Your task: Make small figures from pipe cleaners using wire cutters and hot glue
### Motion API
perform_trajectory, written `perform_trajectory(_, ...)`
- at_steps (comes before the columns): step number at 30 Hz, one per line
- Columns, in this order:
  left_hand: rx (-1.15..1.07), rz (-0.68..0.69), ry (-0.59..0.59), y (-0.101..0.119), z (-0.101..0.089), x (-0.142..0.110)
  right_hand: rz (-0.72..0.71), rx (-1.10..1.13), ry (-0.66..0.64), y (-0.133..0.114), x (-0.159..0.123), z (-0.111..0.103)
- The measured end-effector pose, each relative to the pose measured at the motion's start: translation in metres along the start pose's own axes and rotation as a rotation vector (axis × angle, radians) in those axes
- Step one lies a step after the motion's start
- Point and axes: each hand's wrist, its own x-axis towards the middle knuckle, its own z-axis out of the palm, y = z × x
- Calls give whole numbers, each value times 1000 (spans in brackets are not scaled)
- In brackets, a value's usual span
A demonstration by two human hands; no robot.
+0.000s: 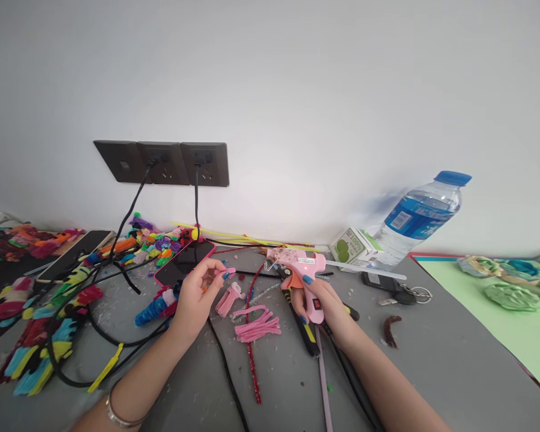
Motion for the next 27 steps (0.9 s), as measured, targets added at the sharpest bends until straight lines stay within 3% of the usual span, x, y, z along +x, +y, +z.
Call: perform_trajectory(27, 26, -22, 9, -2, -1, -1, 36, 30, 44, -3, -1, 4)
